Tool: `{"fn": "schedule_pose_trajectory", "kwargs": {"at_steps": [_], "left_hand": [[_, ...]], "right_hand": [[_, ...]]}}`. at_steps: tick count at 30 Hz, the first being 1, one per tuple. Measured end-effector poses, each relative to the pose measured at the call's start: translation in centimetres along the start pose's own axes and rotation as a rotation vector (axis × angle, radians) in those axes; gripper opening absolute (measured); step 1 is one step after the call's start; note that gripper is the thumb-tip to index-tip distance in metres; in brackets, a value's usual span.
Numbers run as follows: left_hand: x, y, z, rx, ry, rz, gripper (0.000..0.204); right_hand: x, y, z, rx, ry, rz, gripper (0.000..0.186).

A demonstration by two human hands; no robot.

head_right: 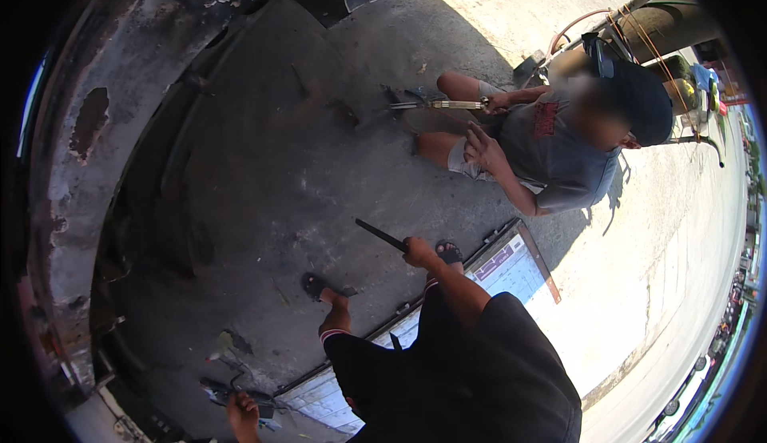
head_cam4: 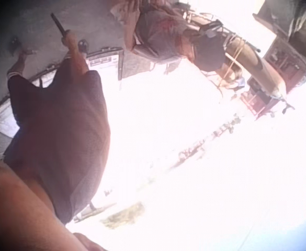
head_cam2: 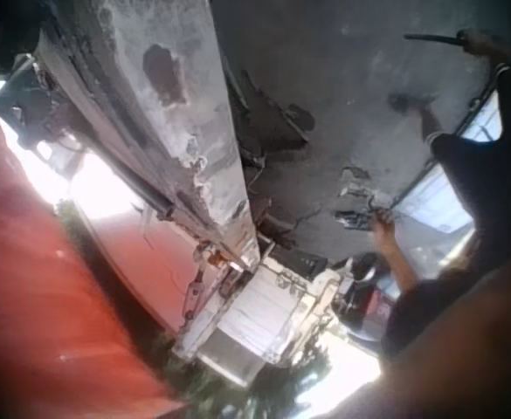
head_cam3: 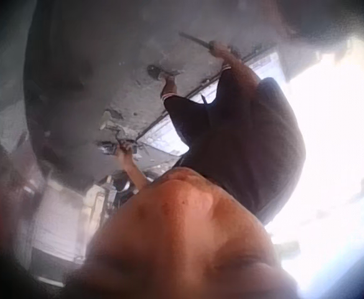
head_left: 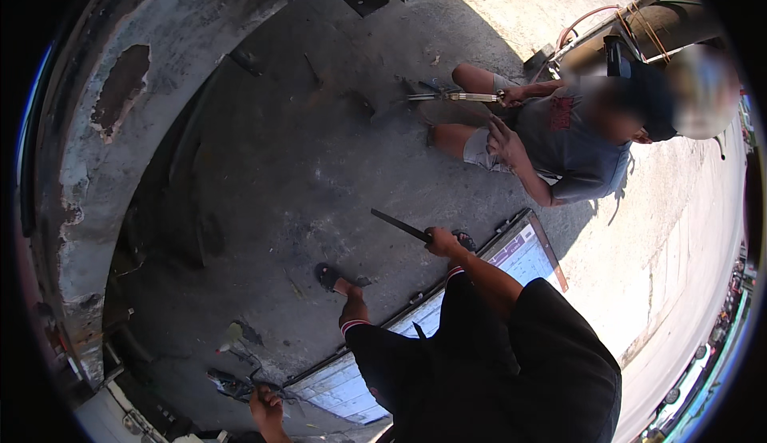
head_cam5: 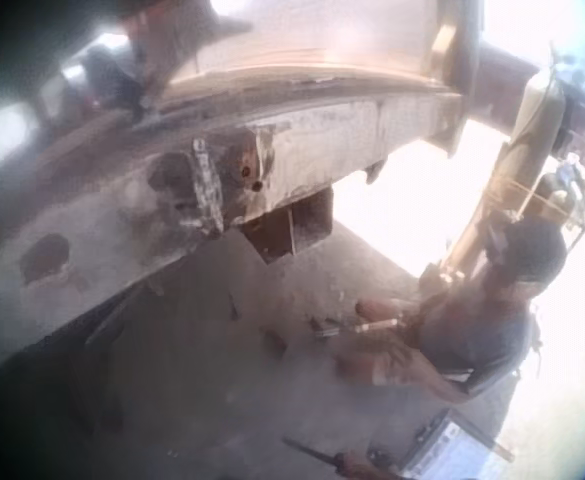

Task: The person holds a metal rod against a vehicle frame while a coworker applies a torch to heat the contact point. The person repositions the rod several times to align it with the heated area.

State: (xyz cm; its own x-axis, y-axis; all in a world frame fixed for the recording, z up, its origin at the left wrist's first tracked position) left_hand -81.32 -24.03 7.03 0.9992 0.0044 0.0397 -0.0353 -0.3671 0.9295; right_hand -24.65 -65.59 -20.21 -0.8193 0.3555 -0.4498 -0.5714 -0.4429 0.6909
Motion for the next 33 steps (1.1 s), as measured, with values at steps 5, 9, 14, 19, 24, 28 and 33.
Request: {"fn": "schedule_pose_trajectory", "kwargs": {"at_steps": [5, 9, 14, 19, 24, 28, 33], "left_hand": [[34.1, -13.5, 25.0, -0.148, -0.388, 0.468, 0.017], [48.3, -21.0, 37.0, -0.106, -0.747, 0.831, 0.024], [51.1, -32.3, 44.0, -0.017, -0.818, 0.904, 0.023], [49.9, -35.5, 45.6, -0.077, -0.354, 0.775, 0.018], [48.3, -34.1, 43.6, 0.110, -0.345, 0.776, 0.017], [47.9, -33.7, 44.7, 0.182, -0.420, 0.750, 0.019], [47.1, -34.2, 44.1, 0.214, -0.424, 0.788, 0.021]], "right_hand": [[-4.0, -9.3, -12.1, -0.092, -0.144, 0.019, 0.051], [-2.0, -16.1, -24.8, -0.194, 0.003, 0.029, 0.054], [-2.1, -24.8, -34.9, -0.343, 0.354, -0.149, 0.049], [-2.5, -27.6, -37.6, -0.479, 0.581, -0.302, 0.047], [-4.1, -26.5, -31.4, -0.438, 0.234, -0.183, 0.037], [-9.2, -22.2, -24.4, -0.460, -0.108, -0.010, 0.032], [-11.9, -14.5, -10.5, -0.748, -0.005, -0.075, 0.035]]}}
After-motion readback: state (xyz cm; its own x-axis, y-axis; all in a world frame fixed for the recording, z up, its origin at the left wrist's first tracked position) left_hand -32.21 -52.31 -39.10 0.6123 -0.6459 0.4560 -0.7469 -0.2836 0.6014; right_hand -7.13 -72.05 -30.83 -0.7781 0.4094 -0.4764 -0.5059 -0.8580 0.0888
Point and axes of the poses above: each hand's wrist, its own y-axis away from the middle knuckle, its own x-axis out of the palm, z = x × y, the point moved 6 cm from there along -y, towards the middle knuckle, and after that the axes turned 10 degrees about -y, right-handed, at the moved point
